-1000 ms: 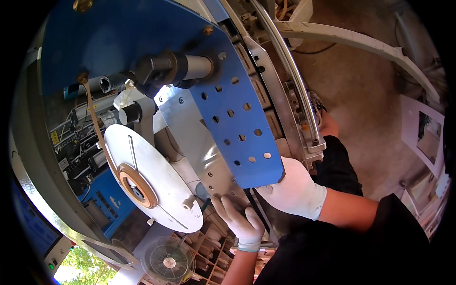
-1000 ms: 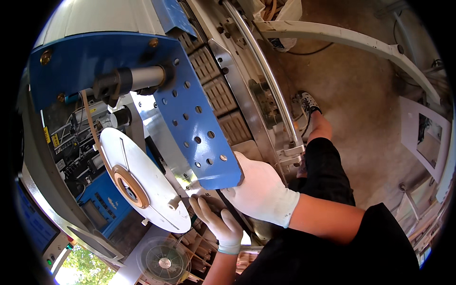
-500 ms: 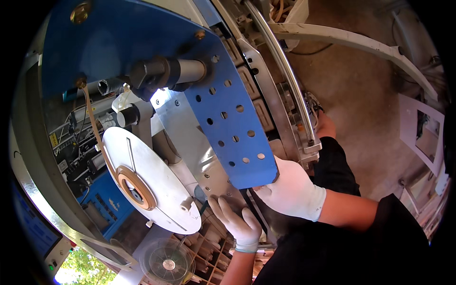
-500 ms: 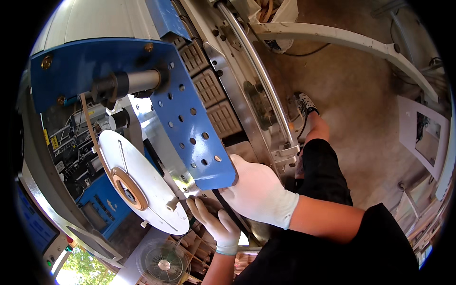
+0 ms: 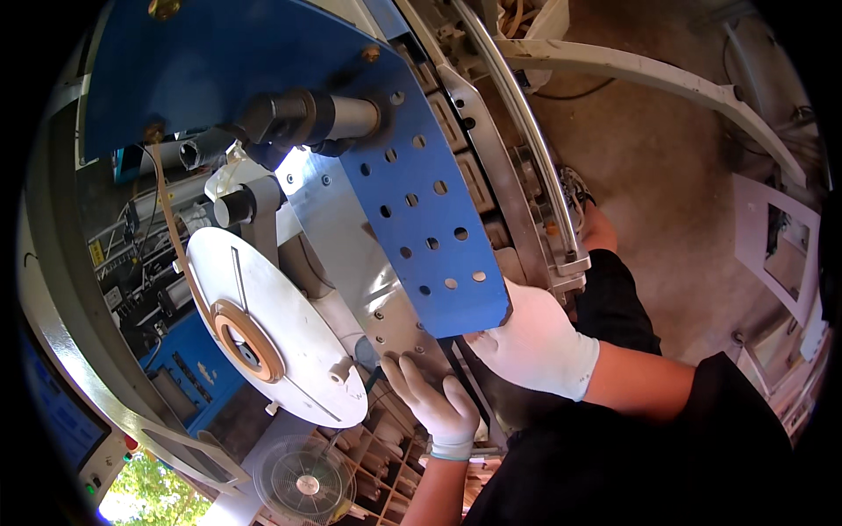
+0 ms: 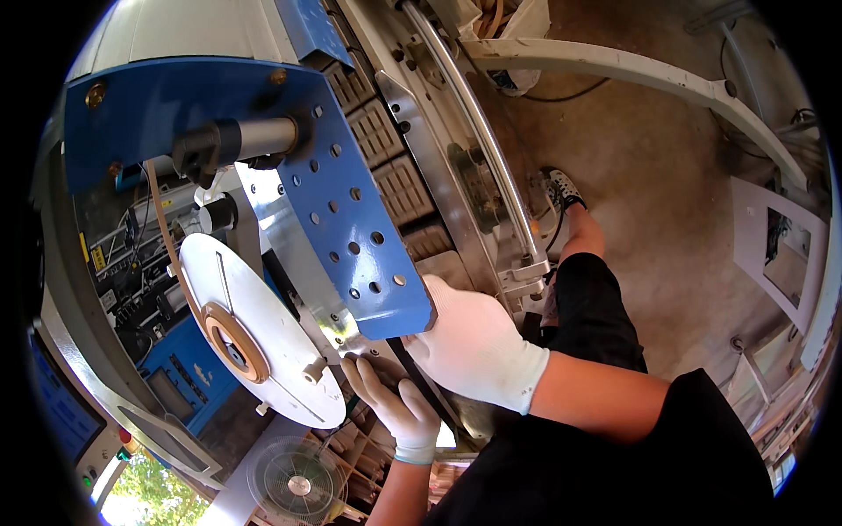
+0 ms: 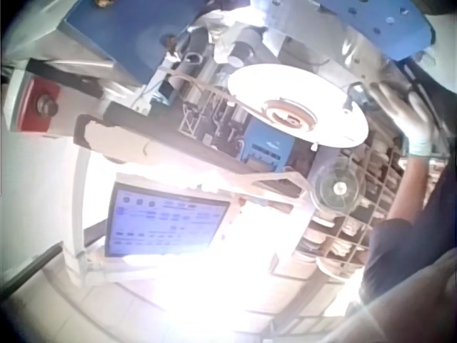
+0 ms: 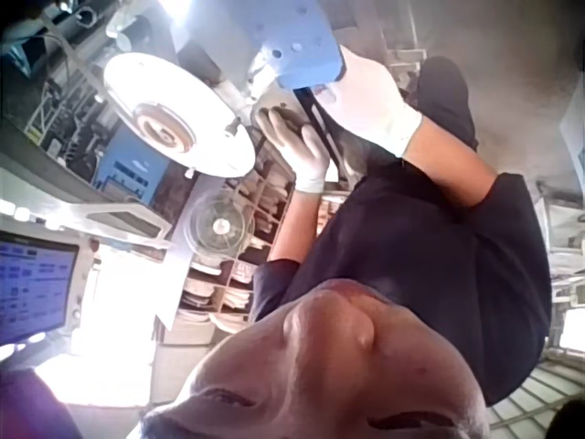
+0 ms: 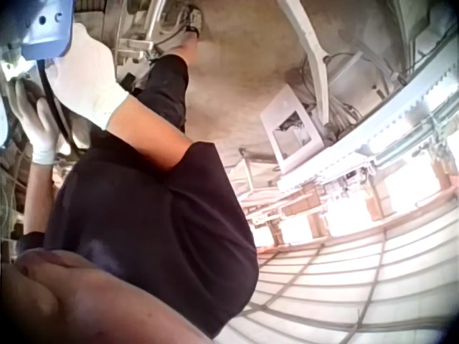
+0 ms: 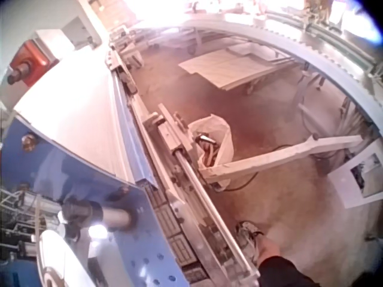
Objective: The person feeds a wooden board into an edge-banding machine by hand and places it onto a stack on a table.
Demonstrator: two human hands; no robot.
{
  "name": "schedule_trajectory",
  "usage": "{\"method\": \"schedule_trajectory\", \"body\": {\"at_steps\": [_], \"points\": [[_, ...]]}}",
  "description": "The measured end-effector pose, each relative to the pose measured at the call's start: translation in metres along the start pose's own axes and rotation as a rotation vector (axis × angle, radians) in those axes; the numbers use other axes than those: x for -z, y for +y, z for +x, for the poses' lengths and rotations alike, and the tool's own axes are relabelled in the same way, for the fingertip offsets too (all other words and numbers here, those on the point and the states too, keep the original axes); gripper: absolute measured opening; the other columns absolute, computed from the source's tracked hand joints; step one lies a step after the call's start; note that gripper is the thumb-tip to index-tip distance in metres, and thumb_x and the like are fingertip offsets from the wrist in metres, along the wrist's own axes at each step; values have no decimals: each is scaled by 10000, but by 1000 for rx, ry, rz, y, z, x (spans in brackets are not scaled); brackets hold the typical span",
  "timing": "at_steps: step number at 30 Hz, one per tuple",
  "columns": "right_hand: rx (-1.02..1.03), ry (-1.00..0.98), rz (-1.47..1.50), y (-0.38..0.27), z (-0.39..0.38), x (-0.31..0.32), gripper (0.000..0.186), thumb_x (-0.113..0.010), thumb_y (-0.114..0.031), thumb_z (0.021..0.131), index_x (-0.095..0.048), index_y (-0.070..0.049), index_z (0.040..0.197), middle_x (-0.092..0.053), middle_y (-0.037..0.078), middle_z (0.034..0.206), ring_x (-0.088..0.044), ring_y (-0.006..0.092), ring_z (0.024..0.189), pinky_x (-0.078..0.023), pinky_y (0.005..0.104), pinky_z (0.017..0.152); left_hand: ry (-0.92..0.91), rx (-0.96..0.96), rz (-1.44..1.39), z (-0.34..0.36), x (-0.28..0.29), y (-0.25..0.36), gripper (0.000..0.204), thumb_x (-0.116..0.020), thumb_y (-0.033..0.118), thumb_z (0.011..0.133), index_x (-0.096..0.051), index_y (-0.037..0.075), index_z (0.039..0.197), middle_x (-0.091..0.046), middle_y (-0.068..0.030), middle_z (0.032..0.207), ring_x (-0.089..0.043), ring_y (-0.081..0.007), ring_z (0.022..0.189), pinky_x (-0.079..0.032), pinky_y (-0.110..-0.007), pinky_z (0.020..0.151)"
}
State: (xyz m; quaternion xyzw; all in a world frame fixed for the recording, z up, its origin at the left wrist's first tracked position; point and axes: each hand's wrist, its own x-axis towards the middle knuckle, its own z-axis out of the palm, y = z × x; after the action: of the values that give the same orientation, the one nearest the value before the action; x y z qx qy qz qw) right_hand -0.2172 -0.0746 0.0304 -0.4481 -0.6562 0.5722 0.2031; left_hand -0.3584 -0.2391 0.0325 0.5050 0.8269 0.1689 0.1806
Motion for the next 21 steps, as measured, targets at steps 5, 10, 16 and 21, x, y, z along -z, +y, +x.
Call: {"method": "schedule_trajectory", "body": {"at_steps": [5,10,16,21], "points": [[56,29,-9,-2,7,-3,400,-671,-180,897,-551,-43,1252,-682,164,1004,-695,365,830,-572,442,730,5,-3,-10,1,3,3,640,-470,244,988,-296,-140,1470,-226,-448,1528,-312,-602,1403,-306,-589,1156],[-53,30,68,-4,4,-3,389,-673,-178,892,-561,-55,1244,-674,161,990,-688,375,837,-569,453,736,8,-17,-15,3,2,2,632,-477,214,972,-306,-147,1462,-233,-448,1525,-315,-600,1402,-306,-584,1159],[-50,1,132,-3,12,-5,339,-634,-176,913,-564,-78,1231,-659,191,1033,-675,393,884,-562,473,767,32,-6,-16,1,0,2,623,-472,198,963,-319,-159,1449,-233,-444,1528,-310,-600,1405,-295,-575,1167],[1,28,17,-4,2,-6,299,-624,-173,919,-575,-72,1196,-669,186,1060,-674,403,896,-560,469,787,41,-40,9,0,0,-1,612,-473,183,961,-322,-145,1455,-244,-434,1531,-301,-588,1416,-281,-564,1176]]}}
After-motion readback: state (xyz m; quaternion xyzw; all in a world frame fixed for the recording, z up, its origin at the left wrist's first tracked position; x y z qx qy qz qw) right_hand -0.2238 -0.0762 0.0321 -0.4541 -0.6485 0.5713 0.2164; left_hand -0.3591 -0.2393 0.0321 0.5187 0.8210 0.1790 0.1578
